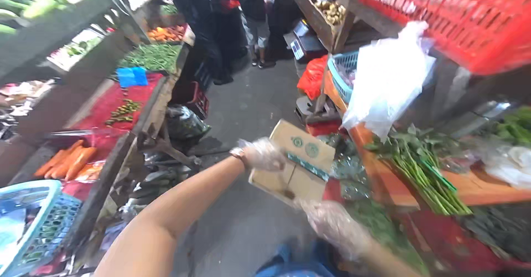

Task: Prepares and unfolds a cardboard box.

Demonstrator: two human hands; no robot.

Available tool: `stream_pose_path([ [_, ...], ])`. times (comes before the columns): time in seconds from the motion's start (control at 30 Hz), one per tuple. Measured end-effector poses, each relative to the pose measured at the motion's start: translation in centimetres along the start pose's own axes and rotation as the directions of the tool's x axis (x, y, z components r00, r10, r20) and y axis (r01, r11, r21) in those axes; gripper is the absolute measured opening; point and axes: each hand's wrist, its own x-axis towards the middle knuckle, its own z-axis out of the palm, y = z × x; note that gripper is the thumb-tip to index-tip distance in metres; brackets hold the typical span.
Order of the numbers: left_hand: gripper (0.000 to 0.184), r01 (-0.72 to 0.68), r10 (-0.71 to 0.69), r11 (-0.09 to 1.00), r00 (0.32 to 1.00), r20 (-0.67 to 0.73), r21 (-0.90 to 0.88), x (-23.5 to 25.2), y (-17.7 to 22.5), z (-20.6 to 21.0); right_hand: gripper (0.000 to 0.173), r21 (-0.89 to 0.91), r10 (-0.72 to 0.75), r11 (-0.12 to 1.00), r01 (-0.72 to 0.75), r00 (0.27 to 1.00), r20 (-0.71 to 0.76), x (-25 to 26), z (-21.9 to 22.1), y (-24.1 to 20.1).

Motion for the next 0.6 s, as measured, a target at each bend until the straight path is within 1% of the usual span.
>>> stream_pose_path([
  [0.03, 0.022, -0.028, 0.020, 0.997, 0.993, 0.119, 0.072, 0.6, 0.9, 0.9, 0.038, 0.010, -0.027, 1.000, 0.027, 0.999, 0.029, -0.3, -0.2, 0.0],
  [0.07, 0.028, -0.039, 0.017, 0.993, 0.981, 0.194, 0.111, 0.8, 1.6, 2.0, 0.038, 0.065, -0.068, 0.996, 0.068, 0.998, -0.004, -0.5, 0.2, 0.6],
  [0.1, 0.031, -0.047, 0.015, 0.990, 0.972, 0.234, 0.131, 1.0, 1.7, 3.6, 0.036, 0.234, -0.061, 0.970, 0.069, 0.997, -0.042, -0.7, 1.2, 1.6],
  [0.13, 0.033, -0.083, 0.045, 0.987, 0.964, 0.262, 0.136, 1.3, 1.4, 5.5, 0.033, 0.528, 0.023, 0.849, 0.003, 0.999, -0.044, -1.0, 2.2, 2.3],
  [0.17, 0.032, -0.141, 0.101, 0.980, 0.959, 0.264, 0.137, 1.8, 1.2, 7.1, 0.029, 0.776, 0.124, 0.627, -0.067, 0.992, -0.014, -1.5, 3.4, 2.9],
  [0.2, 0.030, -0.202, 0.164, 0.970, 0.954, 0.250, 0.136, 2.2, 1.0, 8.4, 0.024, 0.909, 0.211, 0.401, -0.113, 0.977, 0.028, -2.1, 4.2, 3.2],
  [0.23, 0.028, -0.249, 0.214, 0.959, 0.949, 0.232, 0.134, 2.6, 0.9, 9.5, 0.022, 0.958, 0.239, 0.277, -0.070, 0.971, 0.002, -2.6, 5.7, 4.1],
  [0.27, 0.027, -0.281, 0.248, 0.950, 0.944, 0.218, 0.134, 2.8, 0.9, 10.5, 0.024, 0.950, 0.232, 0.312, -0.001, 0.970, -0.075, -3.0, 7.0, 4.8],
  [0.3, 0.030, -0.304, 0.270, 0.943, 0.937, 0.220, 0.136, 3.0, 1.0, 11.4, 0.027, 0.874, 0.211, 0.485, 0.006, 0.970, -0.124, -3.5, 7.3, 5.4],
  [0.33, 0.034, -0.304, 0.265, 0.944, 0.931, 0.251, 0.129, 3.1, 1.4, 12.2, 0.031, 0.701, 0.162, 0.713, -0.017, 0.977, -0.142, -3.9, 6.7, 5.3],
  [0.37, 0.038, -0.284, 0.238, 0.950, 0.927, 0.290, 0.128, 3.2, 1.6, 13.1, 0.033, 0.487, 0.103, 0.872, -0.041, 0.989, -0.102, -4.3, 5.1, 4.5],
  [0.4, 0.040, -0.254, 0.208, 0.960, 0.927, 0.312, 0.114, 3.5, 1.9, 14.2, 0.033, 0.327, 0.079, 0.942, -0.069, 0.997, -0.017, -4.4, 3.7, 3.5],
  [0.43, 0.041, -0.241, 0.201, 0.966, 0.931, 0.305, 0.098, 4.0, 2.1, 15.2, 0.035, 0.297, 0.108, 0.948, -0.116, 0.993, 0.042, -4.6, 2.7, 2.9],
  [0.5, 0.034, -0.252, 0.233, 0.967, 0.941, 0.247, 0.046, 5.3, 2.6, 16.6, 0.040, 0.358, 0.173, 0.916, -0.179, 0.984, 0.047, -4.9, 2.7, 3.1],
  [0.53, 0.030, -0.282, 0.272, 0.959, 0.938, 0.214, 0.020, 5.7, 2.8, 17.3, 0.040, 0.342, 0.159, 0.926, -0.162, 0.987, 0.037, -5.2, 3.3, 3.5],
  [0.6, 0.029, -0.341, 0.335, 0.940, 0.928, 0.159, 0.007, 6.6, 3.4, 18.3, 0.037, 0.239, 0.109, 0.962, -0.133, 0.988, 0.110, -5.6, 2.6, 3.7],
])
